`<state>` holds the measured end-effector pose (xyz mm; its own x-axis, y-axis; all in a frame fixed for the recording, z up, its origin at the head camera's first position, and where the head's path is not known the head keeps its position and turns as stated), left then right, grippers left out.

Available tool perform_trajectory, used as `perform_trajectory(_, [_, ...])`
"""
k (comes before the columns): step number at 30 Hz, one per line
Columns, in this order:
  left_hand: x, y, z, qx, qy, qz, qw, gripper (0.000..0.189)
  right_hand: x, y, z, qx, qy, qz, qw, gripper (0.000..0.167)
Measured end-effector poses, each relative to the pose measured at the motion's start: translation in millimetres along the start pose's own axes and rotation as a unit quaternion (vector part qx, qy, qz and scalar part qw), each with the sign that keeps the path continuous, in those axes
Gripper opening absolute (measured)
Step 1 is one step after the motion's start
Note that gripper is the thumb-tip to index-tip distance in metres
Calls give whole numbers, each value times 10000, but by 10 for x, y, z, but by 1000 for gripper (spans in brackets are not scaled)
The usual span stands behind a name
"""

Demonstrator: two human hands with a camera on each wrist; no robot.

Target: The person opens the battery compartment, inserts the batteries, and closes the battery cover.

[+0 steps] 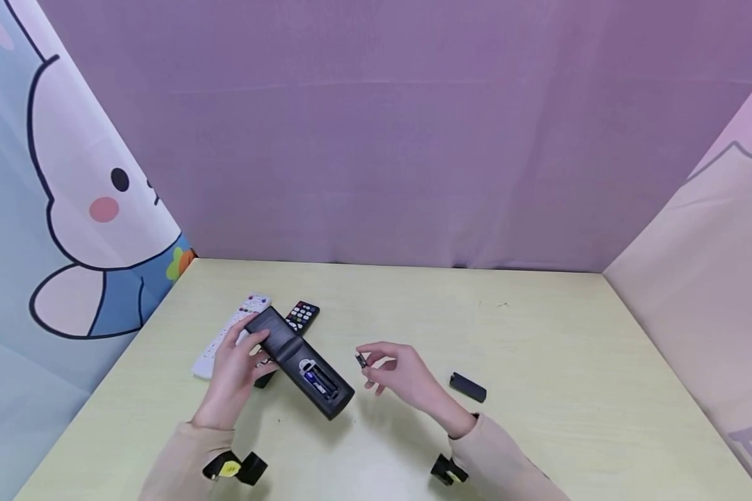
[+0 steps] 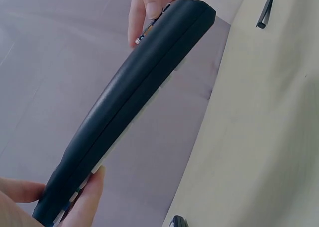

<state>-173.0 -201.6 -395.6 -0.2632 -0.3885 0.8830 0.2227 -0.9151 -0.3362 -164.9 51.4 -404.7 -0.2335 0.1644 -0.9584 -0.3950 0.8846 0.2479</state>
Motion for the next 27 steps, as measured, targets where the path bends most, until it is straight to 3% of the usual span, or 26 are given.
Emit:
perform_trajectory(7, [-11, -78, 6, -79, -84, -43, 9999, 41, -162, -18, 61, 246, -98, 24, 9996, 32])
perform_trajectory(15, [-38, -168, -17, -100, 70, 107, 9999, 35, -412, -46, 178, 412, -29, 415, 9983, 26])
perform_trajectory(23, [-67, -240, -35, -84, -51, 53, 9999, 38, -168, -65, 168, 557, 345, 1018, 9926, 23])
perform_trajectory(27, [-75, -271, -33, -134, -129, 60, 9998, 38, -85, -81, 162, 663, 854, 1418, 9840, 21])
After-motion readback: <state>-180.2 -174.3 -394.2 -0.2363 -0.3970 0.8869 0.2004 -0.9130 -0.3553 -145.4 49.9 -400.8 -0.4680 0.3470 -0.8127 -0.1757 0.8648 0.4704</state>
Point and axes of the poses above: each hand's wrist, its own z-axis away from the middle knuckle, its own y-axis out of the back of the hand, x = y × z, the point moved 1 cm from there along -z, towards the middle knuckle, and after that the axes turned 4 degrees about y, right-handed, at the moved point
